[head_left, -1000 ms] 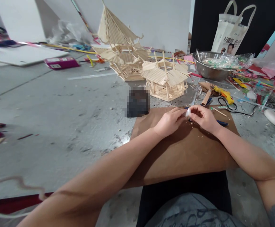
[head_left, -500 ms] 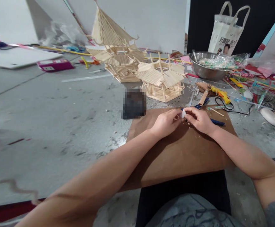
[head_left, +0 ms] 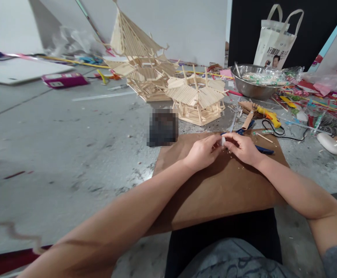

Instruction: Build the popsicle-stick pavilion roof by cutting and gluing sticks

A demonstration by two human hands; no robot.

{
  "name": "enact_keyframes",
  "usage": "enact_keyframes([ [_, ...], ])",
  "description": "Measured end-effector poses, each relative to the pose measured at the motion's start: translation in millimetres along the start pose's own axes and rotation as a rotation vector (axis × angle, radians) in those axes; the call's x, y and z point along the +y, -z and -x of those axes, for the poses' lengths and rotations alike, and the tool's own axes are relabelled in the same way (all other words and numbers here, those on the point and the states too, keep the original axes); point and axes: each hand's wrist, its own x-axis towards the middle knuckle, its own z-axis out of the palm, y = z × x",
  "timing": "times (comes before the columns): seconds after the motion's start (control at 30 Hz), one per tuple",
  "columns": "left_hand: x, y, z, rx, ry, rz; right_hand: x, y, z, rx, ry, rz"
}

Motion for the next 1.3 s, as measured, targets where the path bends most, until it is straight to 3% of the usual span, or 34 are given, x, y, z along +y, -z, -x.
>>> enact_keyframes([
  [0.37,2.2,-4.4,0.6,-0.009,0.103,0.071,2.0,-0.7,-0.9,-0.008,-0.009,0.054],
  [0.67,0.1,-5.9,-5.0,-0.046,0.246,0.381,13.0,-4.1,-2.3,0.021,-0.076,-0.112],
  [0.87,0.1,-4.1,-5.2,-0.087,0.218,0.394,11.7,-3.1,-2.0,-0.003,-0.116,-0.143],
  [1.03,4.7,-1.3,-6.4,-0.092,0.22,0.257,10.2,-3.4,-1.3,-0.013,-0.119,-0.092],
  [1.17,1.6,3.1,-8.7,-0.041,0.265,0.188,9.7,-1.7,-0.2,0.039,-0.079,0.006],
  [1.3,-17.7,7.3,-10.2,0.117,0.378,0.117,9.4,1.0,0.7,0.046,0.002,0.197],
])
